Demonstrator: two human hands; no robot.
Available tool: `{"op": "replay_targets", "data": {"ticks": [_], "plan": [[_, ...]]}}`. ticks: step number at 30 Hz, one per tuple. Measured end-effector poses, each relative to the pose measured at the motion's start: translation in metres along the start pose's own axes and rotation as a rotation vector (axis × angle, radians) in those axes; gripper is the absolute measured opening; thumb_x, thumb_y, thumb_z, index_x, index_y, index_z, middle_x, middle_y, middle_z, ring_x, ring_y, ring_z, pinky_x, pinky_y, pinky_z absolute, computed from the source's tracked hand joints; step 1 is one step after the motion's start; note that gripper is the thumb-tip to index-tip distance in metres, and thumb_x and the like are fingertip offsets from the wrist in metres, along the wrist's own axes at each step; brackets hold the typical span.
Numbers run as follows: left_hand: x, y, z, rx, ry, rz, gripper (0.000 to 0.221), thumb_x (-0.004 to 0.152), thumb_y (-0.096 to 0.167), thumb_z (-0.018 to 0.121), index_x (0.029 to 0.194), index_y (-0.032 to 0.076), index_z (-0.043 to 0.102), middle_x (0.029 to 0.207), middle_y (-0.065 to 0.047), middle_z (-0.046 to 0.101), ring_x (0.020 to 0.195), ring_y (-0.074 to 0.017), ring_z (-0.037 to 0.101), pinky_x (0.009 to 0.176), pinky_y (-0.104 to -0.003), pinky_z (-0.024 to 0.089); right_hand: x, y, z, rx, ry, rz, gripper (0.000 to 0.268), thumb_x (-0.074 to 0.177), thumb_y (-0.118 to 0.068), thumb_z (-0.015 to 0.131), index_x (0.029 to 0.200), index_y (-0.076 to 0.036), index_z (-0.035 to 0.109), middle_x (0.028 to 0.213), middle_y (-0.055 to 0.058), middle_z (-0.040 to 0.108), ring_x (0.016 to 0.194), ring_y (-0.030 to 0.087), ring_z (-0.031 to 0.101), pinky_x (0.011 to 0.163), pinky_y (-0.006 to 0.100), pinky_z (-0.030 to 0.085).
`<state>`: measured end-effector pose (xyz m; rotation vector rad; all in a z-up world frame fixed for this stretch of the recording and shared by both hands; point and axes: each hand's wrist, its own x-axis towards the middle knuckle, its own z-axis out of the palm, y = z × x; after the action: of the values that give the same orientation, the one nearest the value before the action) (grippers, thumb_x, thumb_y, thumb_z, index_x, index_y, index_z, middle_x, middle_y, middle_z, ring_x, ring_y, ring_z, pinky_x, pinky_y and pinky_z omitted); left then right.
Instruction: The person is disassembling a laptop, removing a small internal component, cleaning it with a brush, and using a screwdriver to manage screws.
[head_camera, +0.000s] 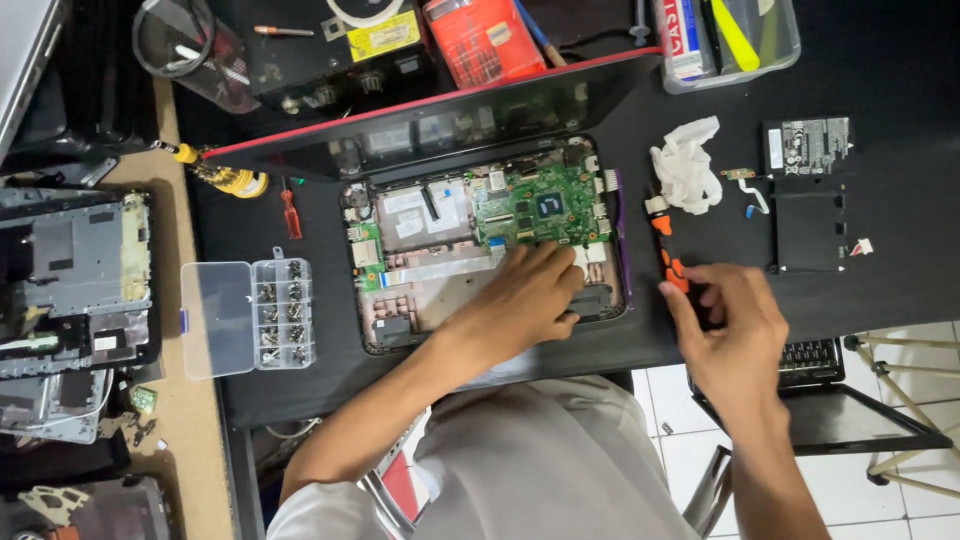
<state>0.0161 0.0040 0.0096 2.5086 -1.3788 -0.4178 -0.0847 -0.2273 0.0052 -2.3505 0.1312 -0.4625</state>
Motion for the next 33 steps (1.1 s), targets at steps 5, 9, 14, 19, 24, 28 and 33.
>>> {"op": "replay_targets", "data": {"ticks": [5, 9, 14, 19, 24, 28, 33], "plan": [[0.002, -0.005, -0.011, -0.160, -0.092, -0.040, 0.025, 0.092, 0.027, 0.071, 0.104, 0.007, 0.062, 0.108, -0.007, 0.054, 0.108, -0.0274, 0.049, 0.095, -0.043, 0.037, 0.006, 0.013, 0.008, -0.091, -0.052, 0.031, 0.034, 0.097, -0.020, 0.081, 0.121, 0.001, 0.070, 0.114, 0.014, 0.061, 0.079, 0.025, 0.057, 0.075, 0.037, 0.052], [0.001, -0.008, -0.017, -0.256, -0.089, -0.077, 0.029, 0.085, 0.026, 0.078, 0.104, 0.010, 0.062, 0.106, -0.006, 0.053, 0.104, -0.0261, 0.052, 0.107, -0.053, 0.034, 0.010, 0.021, 0.007, -0.079, -0.125, 0.072, 0.019, 0.100, -0.012, 0.072, 0.117, -0.004, 0.069, 0.110, 0.009, 0.062, 0.077, 0.021, 0.055, 0.062, 0.035, 0.049], [-0.006, -0.013, -0.033, -0.295, -0.097, -0.099, 0.045, 0.077, 0.021, 0.079, 0.119, 0.012, 0.066, 0.110, -0.005, 0.057, 0.106, -0.0263, 0.052, 0.095, -0.040, 0.040, 0.013, 0.017, -0.007, 0.057, -0.127, 0.145, 0.013, 0.106, -0.010, 0.063, 0.116, -0.006, 0.070, 0.102, 0.007, 0.066, 0.075, 0.016, 0.057, 0.066, 0.030, 0.045], [-0.022, -0.021, -0.039, -0.400, -0.006, -0.110, 0.040, 0.079, 0.010, 0.072, 0.117, 0.017, 0.064, 0.102, -0.002, 0.055, 0.105, -0.0229, 0.053, 0.093, -0.042, 0.044, 0.004, 0.022, -0.015, 0.321, 0.053, 0.282, 0.006, 0.110, -0.011, 0.069, 0.112, -0.005, 0.070, 0.095, 0.002, 0.065, 0.073, 0.005, 0.049, 0.064, 0.020, 0.034], [-0.032, -0.013, -0.046, -0.521, 0.050, -0.090, 0.033, 0.082, 0.005, 0.066, 0.114, 0.012, 0.064, 0.114, -0.005, 0.058, 0.100, -0.0228, 0.061, 0.090, -0.039, 0.048, 0.000, 0.022, -0.016, 0.548, 0.081, 0.134, 0.028, 0.114, -0.025, 0.050, 0.109, 0.002, 0.055, 0.090, 0.018, 0.061, 0.066, 0.027, 0.068, 0.060, 0.033, 0.055], [-0.037, -0.009, -0.036, -0.459, 0.068, -0.070, 0.039, 0.080, 0.021, 0.076, 0.115, 0.013, 0.060, 0.115, -0.006, 0.058, 0.111, -0.0256, 0.057, 0.096, -0.041, 0.039, -0.002, 0.011, -0.009, 0.464, 0.011, -0.047, 0.022, 0.114, -0.019, 0.045, 0.111, 0.003, 0.051, 0.101, 0.019, 0.057, 0.068, 0.030, 0.074, 0.063, 0.031, 0.054], [-0.040, 0.002, -0.030, -0.356, 0.281, -0.043, 0.032, 0.086, 0.024, 0.082, 0.106, 0.007, 0.063, 0.107, -0.007, 0.058, 0.105, -0.0256, 0.058, 0.094, -0.041, 0.043, 0.004, -0.003, -0.005, 0.337, -0.019, -0.102, 0.019, 0.111, -0.012, 0.049, 0.109, 0.005, 0.058, 0.107, 0.023, 0.055, 0.072, 0.030, 0.074, 0.053, 0.026, 0.053]]}}
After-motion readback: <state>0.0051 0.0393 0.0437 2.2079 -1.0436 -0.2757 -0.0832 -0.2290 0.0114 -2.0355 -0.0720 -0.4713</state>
